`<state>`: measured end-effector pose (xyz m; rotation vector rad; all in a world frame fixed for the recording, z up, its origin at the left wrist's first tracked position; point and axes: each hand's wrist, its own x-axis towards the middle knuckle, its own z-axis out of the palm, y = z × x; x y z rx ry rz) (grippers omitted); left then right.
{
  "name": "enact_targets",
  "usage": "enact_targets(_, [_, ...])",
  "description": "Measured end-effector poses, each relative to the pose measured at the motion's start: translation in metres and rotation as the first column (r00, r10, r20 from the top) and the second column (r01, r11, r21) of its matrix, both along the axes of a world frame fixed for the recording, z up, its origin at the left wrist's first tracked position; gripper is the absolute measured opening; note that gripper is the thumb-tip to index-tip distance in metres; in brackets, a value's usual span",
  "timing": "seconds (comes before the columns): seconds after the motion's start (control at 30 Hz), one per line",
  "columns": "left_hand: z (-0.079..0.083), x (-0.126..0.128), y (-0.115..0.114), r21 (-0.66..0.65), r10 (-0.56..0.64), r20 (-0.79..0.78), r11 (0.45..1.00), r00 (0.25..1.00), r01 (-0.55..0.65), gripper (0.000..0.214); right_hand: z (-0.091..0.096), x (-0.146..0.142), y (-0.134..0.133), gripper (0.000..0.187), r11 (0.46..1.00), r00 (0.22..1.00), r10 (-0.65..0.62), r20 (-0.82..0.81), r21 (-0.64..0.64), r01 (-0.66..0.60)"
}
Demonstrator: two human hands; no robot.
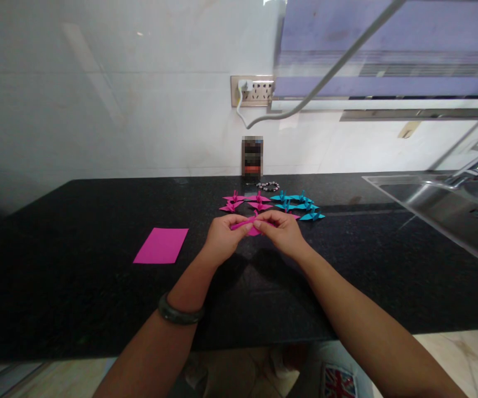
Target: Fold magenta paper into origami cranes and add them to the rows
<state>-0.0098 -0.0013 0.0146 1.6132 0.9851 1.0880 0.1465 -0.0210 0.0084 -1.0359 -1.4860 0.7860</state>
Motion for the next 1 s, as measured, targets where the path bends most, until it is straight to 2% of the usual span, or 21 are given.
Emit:
enact_targets(0.13, [0.001, 0.0, -0.001, -0.042, -0.041, -0.018, 0.998, 0.999, 0.041, 0.022, 0.0, 0.0, -0.001, 0.014, 1.0, 1.0, 0.013, 0.017, 0.012, -0.013])
enact_targets(0.27, [0.003, 0.0, -0.002, -0.042, -0.023, -0.04, 0.999, 0.999, 0.022, 0.018, -0.001, 0.001, 0.0, 0.012, 0.999, 0.999, 0.016, 0.039, 0.051, -0.018])
enact_targets(0.37, [0.006, 0.001, -0.005, -0.116, -0.036, 0.01, 0.993, 0.999, 0.037, 0.015, -0.002, 0.003, 0.0, 0.012, 0.995, 0.998, 0.031, 0.058, 0.09, -0.036])
enact_targets(0.53, [0.009, 0.001, -0.008, -0.322, -0.077, 0.164, 0.938, 0.983, 0.127, 0.015, 0.001, 0.004, -0.002, 0.015, 0.985, 0.991, 0.033, 0.127, 0.166, -0.054])
enact_targets(0.67, [0.009, 0.0, -0.006, -0.397, -0.091, 0.237, 0.9, 0.967, 0.182, 0.016, 0.004, 0.005, -0.004, 0.017, 0.969, 0.981, 0.005, 0.192, 0.243, -0.052])
enact_targets(0.83, [0.01, -0.002, -0.005, -0.471, -0.113, 0.244, 0.854, 0.963, 0.219, 0.023, 0.006, 0.007, -0.004, 0.019, 0.95, 0.962, -0.036, 0.272, 0.308, -0.051])
enact_targets(0.9, [0.009, -0.002, -0.004, -0.468, -0.113, 0.232, 0.858, 0.966, 0.213, 0.027, 0.007, 0.007, -0.004, 0.019, 0.946, 0.956, -0.04, 0.291, 0.319, -0.057])
enact_targets(1.0, [0.007, -0.001, -0.004, -0.417, -0.091, 0.21, 0.892, 0.974, 0.173, 0.028, 0.009, 0.007, -0.005, 0.017, 0.953, 0.951, -0.026, 0.309, 0.294, -0.069])
